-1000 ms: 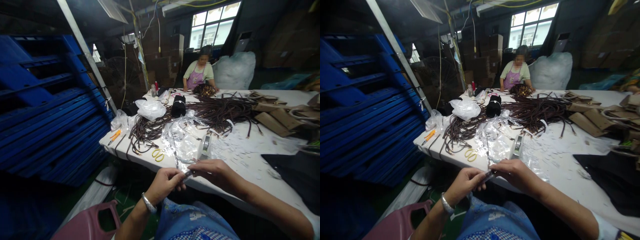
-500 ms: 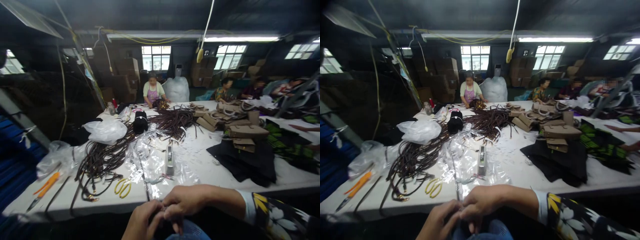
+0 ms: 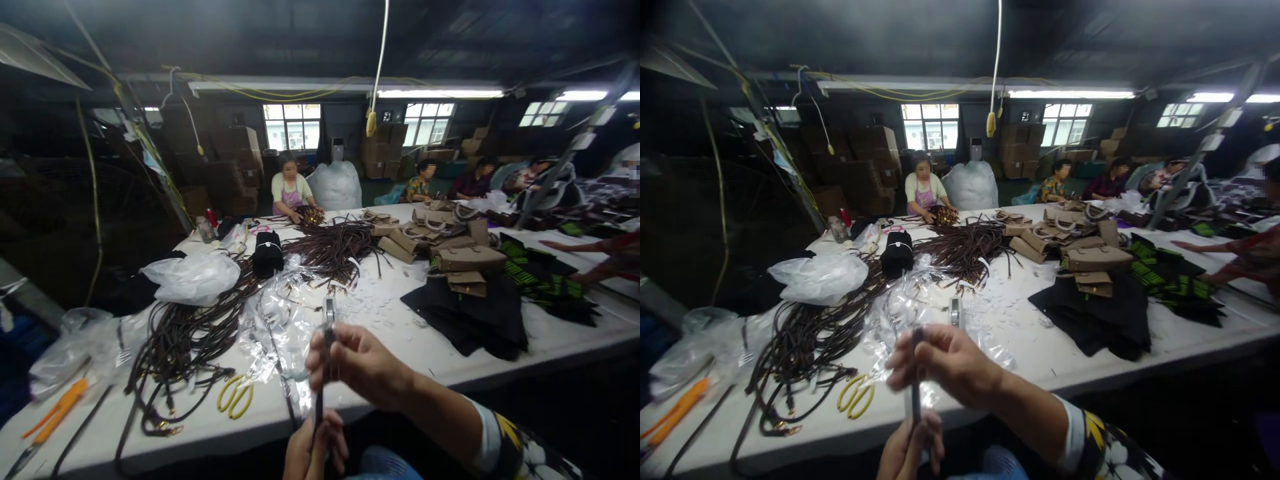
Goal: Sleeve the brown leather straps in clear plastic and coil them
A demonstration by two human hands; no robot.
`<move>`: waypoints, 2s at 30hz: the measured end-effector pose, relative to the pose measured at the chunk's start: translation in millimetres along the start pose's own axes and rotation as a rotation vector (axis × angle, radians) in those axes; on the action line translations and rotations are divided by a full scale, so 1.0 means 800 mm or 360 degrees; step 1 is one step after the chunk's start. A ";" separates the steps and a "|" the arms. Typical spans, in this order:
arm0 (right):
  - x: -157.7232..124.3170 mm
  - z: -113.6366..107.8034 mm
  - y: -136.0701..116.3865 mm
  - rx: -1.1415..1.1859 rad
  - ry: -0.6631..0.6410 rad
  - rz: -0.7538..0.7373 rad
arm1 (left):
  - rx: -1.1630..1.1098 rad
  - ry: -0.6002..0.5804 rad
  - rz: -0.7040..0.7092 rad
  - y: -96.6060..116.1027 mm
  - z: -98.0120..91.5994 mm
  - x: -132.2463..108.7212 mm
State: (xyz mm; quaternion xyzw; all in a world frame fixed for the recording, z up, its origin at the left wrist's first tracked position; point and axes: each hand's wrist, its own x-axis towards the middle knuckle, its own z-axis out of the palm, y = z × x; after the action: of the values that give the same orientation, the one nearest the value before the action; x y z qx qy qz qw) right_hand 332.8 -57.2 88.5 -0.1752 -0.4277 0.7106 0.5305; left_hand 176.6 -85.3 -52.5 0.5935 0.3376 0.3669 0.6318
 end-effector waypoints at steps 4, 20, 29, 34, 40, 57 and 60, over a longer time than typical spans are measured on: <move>0.014 -0.034 -0.002 -0.0859 0.0325 -0.0584 | -0.0320 -0.0234 -0.0062 0.019 0.019 -0.006; -0.059 -0.087 0.068 -0.2624 -0.0522 0.0192 | -0.0299 0.0085 -0.0439 0.073 -0.052 -0.001; -0.058 -0.037 0.047 -0.0417 0.0094 0.1077 | 0.0421 0.0077 0.0188 0.034 -0.020 -0.013; -0.037 -0.030 0.025 -0.0424 0.0346 0.0384 | 0.0028 -0.0050 0.0010 0.008 0.025 -0.016; -0.030 -0.081 0.031 -0.1997 0.0114 -0.0191 | -0.0336 -0.0251 -0.0126 0.042 0.025 -0.030; -0.053 -0.048 0.037 -0.0233 0.0059 0.1264 | 0.0397 0.0158 0.0187 0.037 -0.027 -0.007; -0.043 -0.036 0.025 -0.0073 0.0299 0.0882 | 0.0122 -0.0145 0.0056 0.015 0.008 -0.015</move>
State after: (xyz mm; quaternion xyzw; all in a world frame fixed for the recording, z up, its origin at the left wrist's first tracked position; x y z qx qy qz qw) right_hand 353.4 -77.5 49.0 -0.3623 -0.3285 0.7992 0.3495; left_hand 174.9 -98.7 -40.0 0.6391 0.3117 0.3375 0.6168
